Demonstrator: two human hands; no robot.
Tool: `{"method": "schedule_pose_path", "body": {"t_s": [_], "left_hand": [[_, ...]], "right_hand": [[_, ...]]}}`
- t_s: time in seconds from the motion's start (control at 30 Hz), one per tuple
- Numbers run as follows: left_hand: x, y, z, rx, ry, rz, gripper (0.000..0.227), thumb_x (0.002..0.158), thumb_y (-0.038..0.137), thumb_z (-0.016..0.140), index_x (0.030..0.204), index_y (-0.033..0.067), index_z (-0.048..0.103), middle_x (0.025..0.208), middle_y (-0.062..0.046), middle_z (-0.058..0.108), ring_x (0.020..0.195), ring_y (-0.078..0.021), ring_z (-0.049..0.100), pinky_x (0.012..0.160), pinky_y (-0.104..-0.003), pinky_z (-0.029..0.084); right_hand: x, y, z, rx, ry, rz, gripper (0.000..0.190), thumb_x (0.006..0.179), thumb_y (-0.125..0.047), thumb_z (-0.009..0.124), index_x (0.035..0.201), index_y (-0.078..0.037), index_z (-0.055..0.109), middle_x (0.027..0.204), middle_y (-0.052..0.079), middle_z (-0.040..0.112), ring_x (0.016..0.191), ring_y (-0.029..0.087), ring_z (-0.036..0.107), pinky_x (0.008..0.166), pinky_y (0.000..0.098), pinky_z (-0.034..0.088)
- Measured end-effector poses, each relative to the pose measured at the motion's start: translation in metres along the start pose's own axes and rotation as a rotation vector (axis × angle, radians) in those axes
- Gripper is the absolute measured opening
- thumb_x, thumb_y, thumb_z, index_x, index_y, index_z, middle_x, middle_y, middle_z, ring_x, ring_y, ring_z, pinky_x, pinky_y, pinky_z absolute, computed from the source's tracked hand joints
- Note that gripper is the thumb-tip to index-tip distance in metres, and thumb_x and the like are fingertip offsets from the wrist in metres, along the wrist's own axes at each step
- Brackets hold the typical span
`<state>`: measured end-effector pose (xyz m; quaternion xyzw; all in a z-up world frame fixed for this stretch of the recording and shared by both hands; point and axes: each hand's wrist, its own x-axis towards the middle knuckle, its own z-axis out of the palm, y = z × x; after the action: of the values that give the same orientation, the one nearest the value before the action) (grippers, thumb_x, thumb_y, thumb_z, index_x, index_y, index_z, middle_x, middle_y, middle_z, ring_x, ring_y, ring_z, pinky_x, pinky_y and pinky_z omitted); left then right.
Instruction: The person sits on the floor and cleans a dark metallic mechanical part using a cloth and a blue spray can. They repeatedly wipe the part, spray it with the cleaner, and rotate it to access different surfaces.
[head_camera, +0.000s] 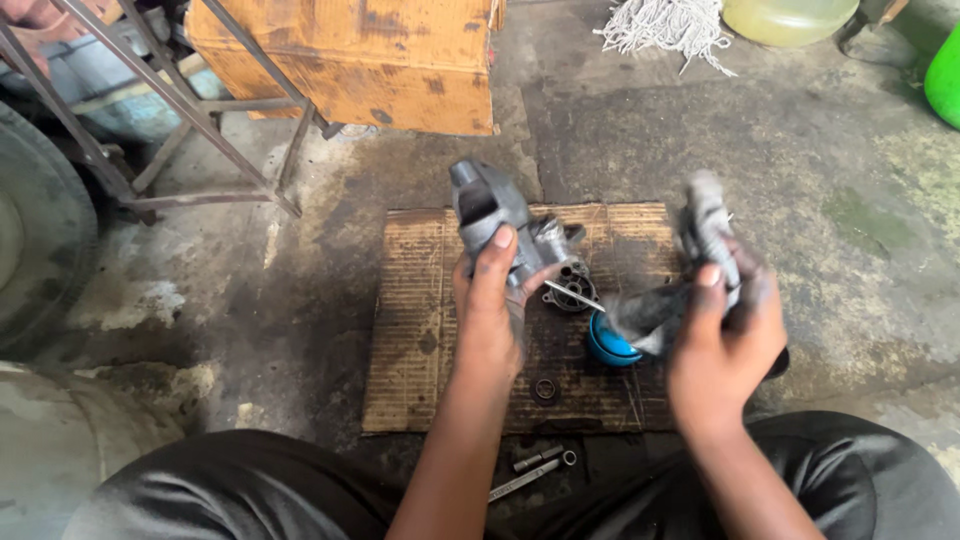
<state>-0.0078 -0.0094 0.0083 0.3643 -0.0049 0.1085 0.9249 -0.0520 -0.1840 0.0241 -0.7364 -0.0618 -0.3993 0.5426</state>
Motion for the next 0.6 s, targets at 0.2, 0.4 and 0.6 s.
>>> {"method": "schedule_pose_path", "body": {"t_s": [0.2,0.4,0.6], "left_hand": [[0.005,-0.046,-0.011,0.212,0.052,0.009,0.050,0.089,0.031,0.081,0.121,-0.0059,0.068,0.105,-0.007,0.071,0.091,-0.0159,0.066,0.083,-0.033,0.055],[-0.009,-0.035,0.014,0.307,0.085,0.236,0.045,0.082,0.019,0.086,0.116,0.0001,0.064,0.099,-0.003,0.069,0.084,-0.0130,0.064,0.073,-0.032,0.054],[-0.009,-0.034,0.012,0.255,0.058,0.158,0.038,0.085,0.020,0.080,0.117,0.0035,0.067,0.103,-0.003,0.073,0.090,-0.0125,0.070,0.082,-0.028,0.057]], "right_hand": [[0.003,-0.054,0.024,0.580,-0.115,0.853,0.030,0.105,-0.018,0.056,0.121,0.004,0.069,0.093,0.004,0.069,0.076,0.012,0.058,0.067,0.0274,0.047],[-0.035,-0.067,-0.005,0.081,-0.469,0.597,0.026,0.102,-0.019,0.065,0.106,0.004,0.076,0.083,0.003,0.064,0.078,0.010,0.053,0.066,0.0280,0.047],[0.008,-0.045,-0.011,-0.224,-0.065,-0.150,0.028,0.113,-0.009,0.054,0.139,0.001,0.057,0.118,0.014,0.067,0.104,0.020,0.066,0.092,0.0337,0.054]]}}
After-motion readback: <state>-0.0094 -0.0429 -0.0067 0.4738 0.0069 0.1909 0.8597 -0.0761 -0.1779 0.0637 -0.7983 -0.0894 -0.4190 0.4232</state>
